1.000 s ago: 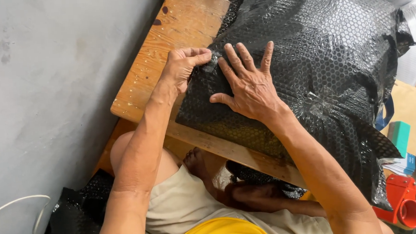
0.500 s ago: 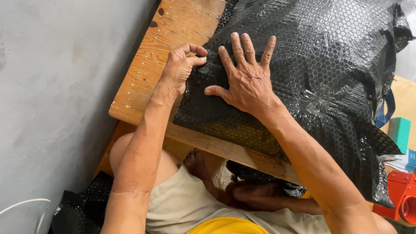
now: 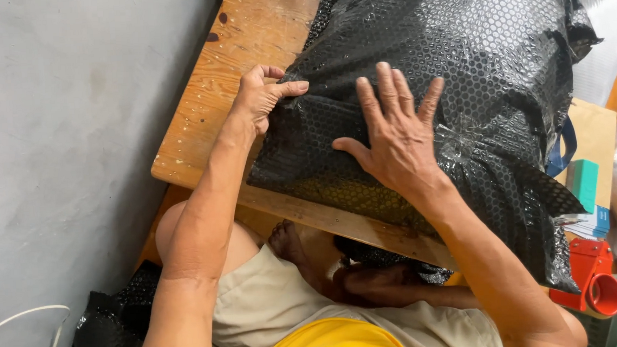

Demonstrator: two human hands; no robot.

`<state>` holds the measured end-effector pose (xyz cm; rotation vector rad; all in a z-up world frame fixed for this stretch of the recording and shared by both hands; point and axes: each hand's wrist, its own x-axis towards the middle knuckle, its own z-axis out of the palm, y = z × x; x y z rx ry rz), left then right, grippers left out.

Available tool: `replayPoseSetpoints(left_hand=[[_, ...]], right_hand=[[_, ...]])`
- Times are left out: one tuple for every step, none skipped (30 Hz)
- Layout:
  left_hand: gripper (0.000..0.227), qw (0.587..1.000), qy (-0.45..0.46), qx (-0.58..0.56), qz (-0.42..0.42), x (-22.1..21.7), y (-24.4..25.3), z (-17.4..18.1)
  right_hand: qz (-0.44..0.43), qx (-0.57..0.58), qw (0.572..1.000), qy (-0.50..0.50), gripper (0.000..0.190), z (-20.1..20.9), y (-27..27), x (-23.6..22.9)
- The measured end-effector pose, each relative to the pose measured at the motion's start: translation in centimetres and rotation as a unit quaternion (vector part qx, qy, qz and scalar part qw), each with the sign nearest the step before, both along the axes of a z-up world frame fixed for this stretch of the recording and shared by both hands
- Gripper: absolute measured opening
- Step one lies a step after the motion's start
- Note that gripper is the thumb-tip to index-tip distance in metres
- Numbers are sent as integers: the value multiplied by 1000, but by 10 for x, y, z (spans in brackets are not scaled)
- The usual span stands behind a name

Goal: Wrapping a large object in black bubble wrap and securing it with adhesive tape from a dispenser.

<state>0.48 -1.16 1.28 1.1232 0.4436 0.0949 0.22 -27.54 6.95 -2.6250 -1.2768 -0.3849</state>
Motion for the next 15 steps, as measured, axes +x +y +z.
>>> replayPoseSetpoints(left_hand=[[43, 1000, 10, -10, 1, 1, 1, -2], [41, 1000, 19, -20, 2, 1, 1, -4], [41, 1000, 18, -20, 3, 0, 1, -1], [30, 999, 28, -30, 11, 0, 1, 2], [19, 998, 38, -40, 18, 0, 0, 5], [19, 998, 37, -39, 17, 0, 1, 6], [19, 998, 52, -12, 26, 0, 0, 7], [27, 997, 67, 16, 35, 0, 0, 8], [27, 997, 67, 16, 32, 0, -2, 8], [17, 998, 57, 3, 40, 0, -3, 7], [11, 998, 47, -10, 48, 0, -4, 7], [11, 998, 48, -10, 46, 2, 3, 1], [32, 997, 39, -56, 42, 4, 9, -5], [57, 994, 30, -103, 38, 5, 16, -11], [57, 994, 30, -102, 36, -1, 22, -11]], right_hand=[[-32, -1, 999, 9, 101, 2, -13, 1], [-65, -2, 998, 19, 103, 4, -25, 1], [-65, -2, 998, 17, 103, 3, -37, 2], [-85, 5, 996, 20, 107, 2, -49, 2], [-107, 12, 994, 23, 111, 0, -63, 3], [-109, 14, 994, 22, 111, 1, -68, 2], [-124, 23, 992, 21, 112, 2, -74, 1], [-139, 31, 990, 21, 113, 3, -79, 0], [-142, 31, 989, 21, 113, 1, -80, 1], [-149, 25, 988, 37, 114, 0, -81, 2], [-155, 20, 986, 53, 115, -2, -81, 3], [-157, 21, 986, 53, 115, -4, -82, 4], [-159, 19, 985, 60, 115, -6, -83, 5], [-161, 18, 985, 67, 115, -8, -84, 5], [-163, 18, 984, 66, 115, -9, -83, 5]])
